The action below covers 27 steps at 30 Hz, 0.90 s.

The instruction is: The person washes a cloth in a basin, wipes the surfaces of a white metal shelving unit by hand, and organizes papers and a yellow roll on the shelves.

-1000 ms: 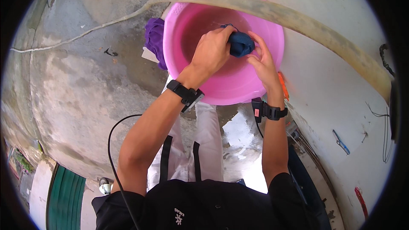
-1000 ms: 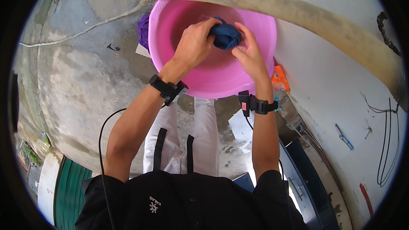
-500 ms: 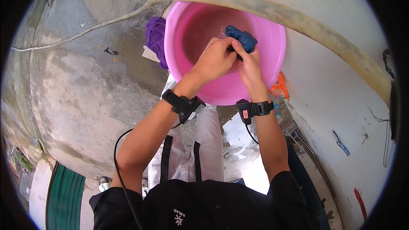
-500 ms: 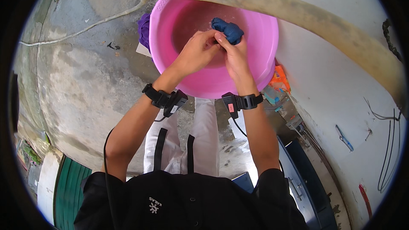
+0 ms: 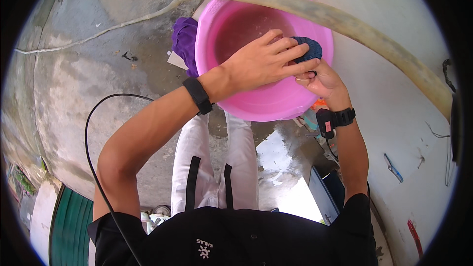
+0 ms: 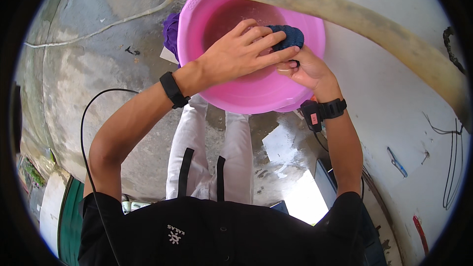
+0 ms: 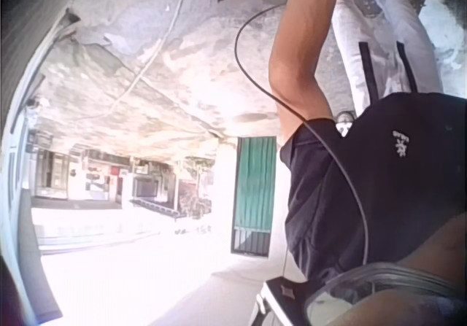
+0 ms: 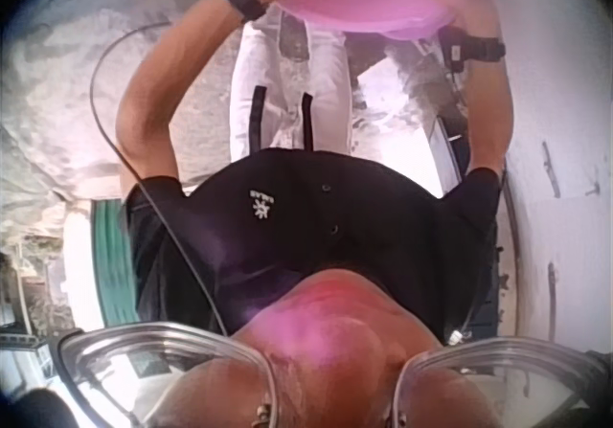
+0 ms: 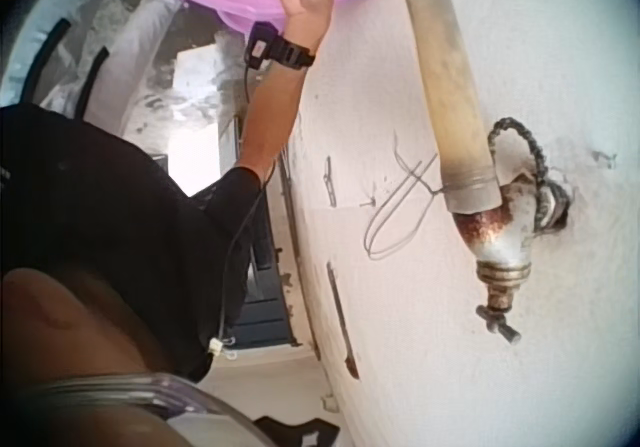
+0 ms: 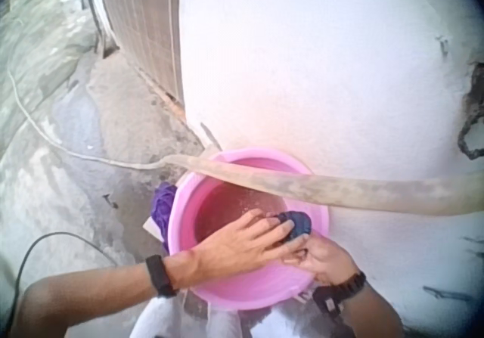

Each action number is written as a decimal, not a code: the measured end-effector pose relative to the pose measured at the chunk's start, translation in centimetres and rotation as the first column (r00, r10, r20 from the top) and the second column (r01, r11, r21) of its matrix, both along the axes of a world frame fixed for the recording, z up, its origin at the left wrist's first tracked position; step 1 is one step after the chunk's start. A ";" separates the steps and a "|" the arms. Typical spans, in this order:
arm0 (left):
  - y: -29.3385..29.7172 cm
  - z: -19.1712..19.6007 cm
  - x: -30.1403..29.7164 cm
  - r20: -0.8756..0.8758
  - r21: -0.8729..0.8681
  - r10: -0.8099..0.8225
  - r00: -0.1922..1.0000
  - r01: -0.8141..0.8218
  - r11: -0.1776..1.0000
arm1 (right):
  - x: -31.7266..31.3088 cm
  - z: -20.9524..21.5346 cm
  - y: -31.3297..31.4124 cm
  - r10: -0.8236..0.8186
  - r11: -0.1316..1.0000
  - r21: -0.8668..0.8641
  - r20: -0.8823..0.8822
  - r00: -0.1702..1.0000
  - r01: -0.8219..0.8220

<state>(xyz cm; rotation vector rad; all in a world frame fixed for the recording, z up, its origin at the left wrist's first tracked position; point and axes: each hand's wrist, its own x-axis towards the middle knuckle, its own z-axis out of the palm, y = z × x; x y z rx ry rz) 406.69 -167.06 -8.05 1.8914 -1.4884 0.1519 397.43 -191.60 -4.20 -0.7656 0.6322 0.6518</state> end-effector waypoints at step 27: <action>-3.8 -3.6 -2.2 -0.173 0.294 -0.039 0.984 0.089 0.952 | -0.7 -2.5 5.9 0.503 0.557 -0.690 -0.163 0.849 -0.462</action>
